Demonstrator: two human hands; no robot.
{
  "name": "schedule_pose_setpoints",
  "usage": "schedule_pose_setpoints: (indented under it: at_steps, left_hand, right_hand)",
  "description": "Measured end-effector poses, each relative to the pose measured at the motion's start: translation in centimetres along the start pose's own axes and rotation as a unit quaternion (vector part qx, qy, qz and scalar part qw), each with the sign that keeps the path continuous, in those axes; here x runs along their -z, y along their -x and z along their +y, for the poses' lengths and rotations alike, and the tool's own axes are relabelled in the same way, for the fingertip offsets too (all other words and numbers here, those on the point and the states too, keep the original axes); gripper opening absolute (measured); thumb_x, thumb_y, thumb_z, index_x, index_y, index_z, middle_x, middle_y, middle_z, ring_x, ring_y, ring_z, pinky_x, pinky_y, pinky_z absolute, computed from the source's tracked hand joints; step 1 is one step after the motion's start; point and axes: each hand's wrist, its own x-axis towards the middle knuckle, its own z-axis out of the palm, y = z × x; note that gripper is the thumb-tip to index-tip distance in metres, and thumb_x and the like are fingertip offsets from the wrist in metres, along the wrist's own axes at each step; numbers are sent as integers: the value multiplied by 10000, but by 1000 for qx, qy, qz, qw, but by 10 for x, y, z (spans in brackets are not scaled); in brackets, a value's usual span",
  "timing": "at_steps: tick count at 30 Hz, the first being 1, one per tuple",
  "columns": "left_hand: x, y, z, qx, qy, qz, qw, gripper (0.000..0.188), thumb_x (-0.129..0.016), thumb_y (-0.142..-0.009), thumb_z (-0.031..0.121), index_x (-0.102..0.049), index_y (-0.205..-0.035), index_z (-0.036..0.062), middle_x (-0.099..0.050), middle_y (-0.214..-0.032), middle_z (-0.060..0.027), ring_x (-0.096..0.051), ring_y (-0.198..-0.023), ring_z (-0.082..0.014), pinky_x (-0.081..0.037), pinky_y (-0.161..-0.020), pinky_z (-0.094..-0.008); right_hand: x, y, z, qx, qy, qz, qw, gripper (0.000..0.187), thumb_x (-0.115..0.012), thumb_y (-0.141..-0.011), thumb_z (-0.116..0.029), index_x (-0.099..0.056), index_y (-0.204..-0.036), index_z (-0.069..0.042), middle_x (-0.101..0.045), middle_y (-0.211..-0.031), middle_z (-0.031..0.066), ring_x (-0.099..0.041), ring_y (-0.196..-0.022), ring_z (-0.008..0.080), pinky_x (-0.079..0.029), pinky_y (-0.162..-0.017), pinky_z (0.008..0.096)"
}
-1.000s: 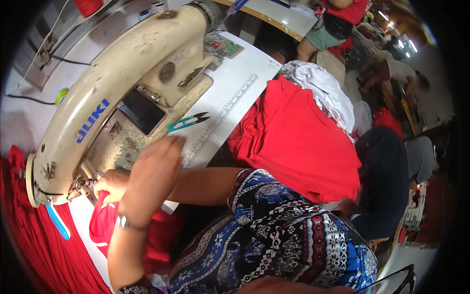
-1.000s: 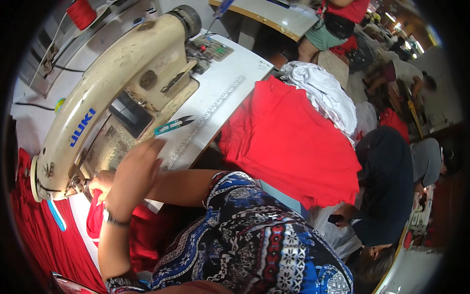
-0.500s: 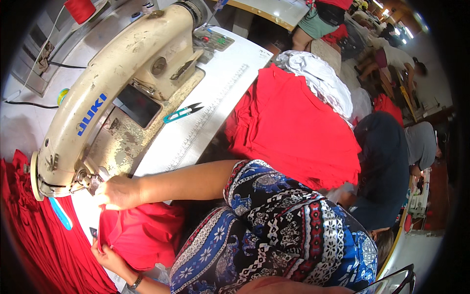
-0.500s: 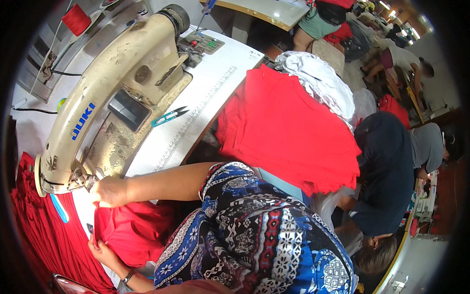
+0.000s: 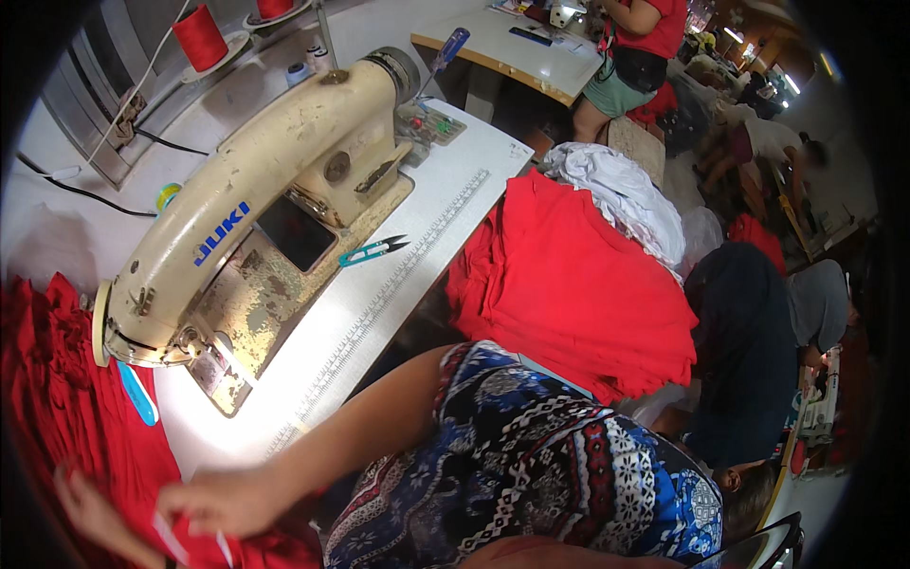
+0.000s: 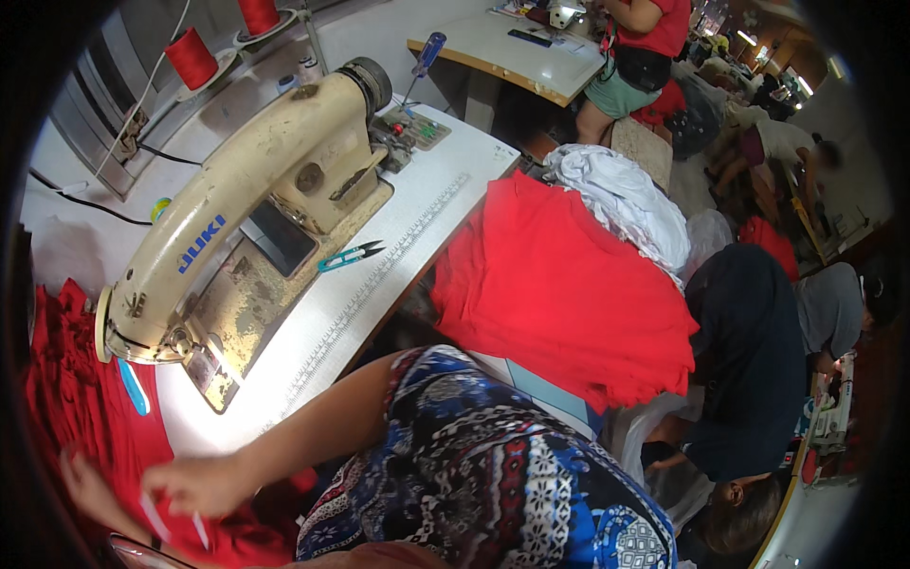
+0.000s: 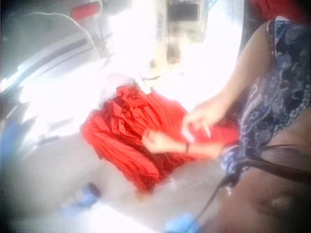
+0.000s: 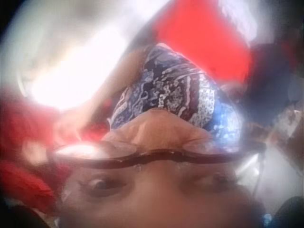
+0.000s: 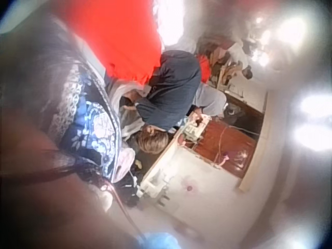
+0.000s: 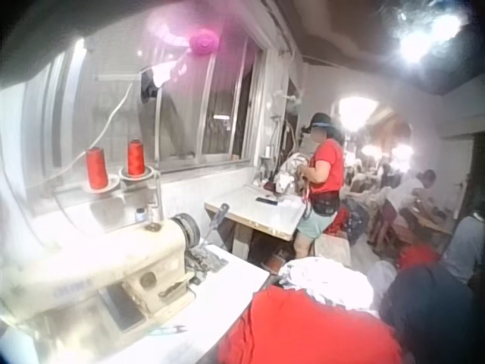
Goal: The person sews red fabric pieces together using an industrial sewing machine and trims excess thread with scissors.
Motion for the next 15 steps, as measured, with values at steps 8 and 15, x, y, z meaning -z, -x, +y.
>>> schedule_pose_setpoints:
  at_steps: [8,15]
  left_hand:
    - [-167,56,12,-33,36,-266,963,154,-681,-873,131,-636,-930,-4,-634,-917,-160,-615,-851,-315,-491,-804,-432]
    - [-169,71,7,98,282,-302,905,278,-760,-919,244,-680,-1061,19,-661,-988,-61,-599,-920,-157,-491,-852,-312]
  right_hand:
    - [109,51,25,-309,421,-129,843,132,-690,-789,-119,-669,-828,5,-689,-966,234,-686,-961,343,-538,-854,457]
    - [127,74,53,36,597,-160,785,257,-751,-768,-360,-717,-870,-126,-693,-1125,31,-621,-1140,205,-478,-934,431]
